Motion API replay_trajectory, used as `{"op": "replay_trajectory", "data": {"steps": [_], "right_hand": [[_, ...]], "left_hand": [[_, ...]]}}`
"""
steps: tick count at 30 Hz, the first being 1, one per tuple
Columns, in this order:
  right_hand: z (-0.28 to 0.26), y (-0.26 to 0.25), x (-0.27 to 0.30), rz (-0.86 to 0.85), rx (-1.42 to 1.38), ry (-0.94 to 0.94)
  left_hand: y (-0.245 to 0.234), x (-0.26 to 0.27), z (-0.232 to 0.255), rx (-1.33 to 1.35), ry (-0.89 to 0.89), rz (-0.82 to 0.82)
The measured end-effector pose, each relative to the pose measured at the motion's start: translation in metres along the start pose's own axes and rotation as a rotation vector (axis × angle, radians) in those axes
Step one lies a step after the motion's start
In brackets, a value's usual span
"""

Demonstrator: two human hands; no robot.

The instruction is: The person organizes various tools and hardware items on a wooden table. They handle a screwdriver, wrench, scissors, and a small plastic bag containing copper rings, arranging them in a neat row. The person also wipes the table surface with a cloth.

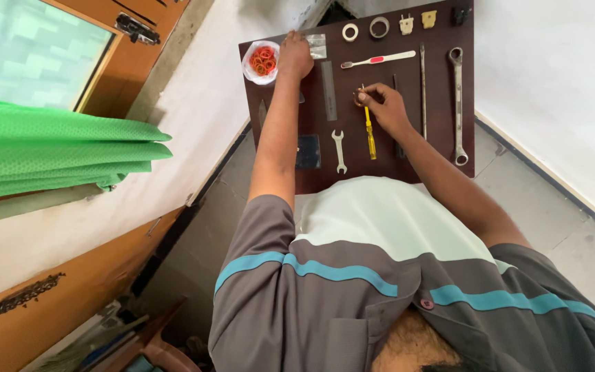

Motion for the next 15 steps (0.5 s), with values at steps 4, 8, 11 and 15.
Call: {"op": "replay_trajectory", "data": {"steps": [4, 8, 11, 15], "right_hand": [[0.003, -0.004, -0.006, 0.016, 0.059, -0.008], [0.016, 0.0, -0.006, 0.021, 0.02, -0.011], [0.02, 0.005, -0.007, 0.016, -0.017, 0.002], [0.013, 0.003, -0.003, -0.048, 0.078, -0.041]], "left_hand": [[0.007, 0.007, 0.001, -0.116, 0.079, -0.004], [0.002, 0.016, 0.005, -0.12, 0.101, -0.029], [-0.009, 0.026, 0.01, -0.077, 0.109, -0.007], [-0.026, 0.049, 0.015, 0.237, 0.06, -0.011]]}}
Point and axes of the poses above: each hand's wrist, its own x-axis away from the middle knuckle, its own y-axis out of the palm, z = x × y, the point moved 4 cm from there along -x, towards the middle knuckle, and after that the axes turned 13 degrees about -y, right-handed, at the moved point
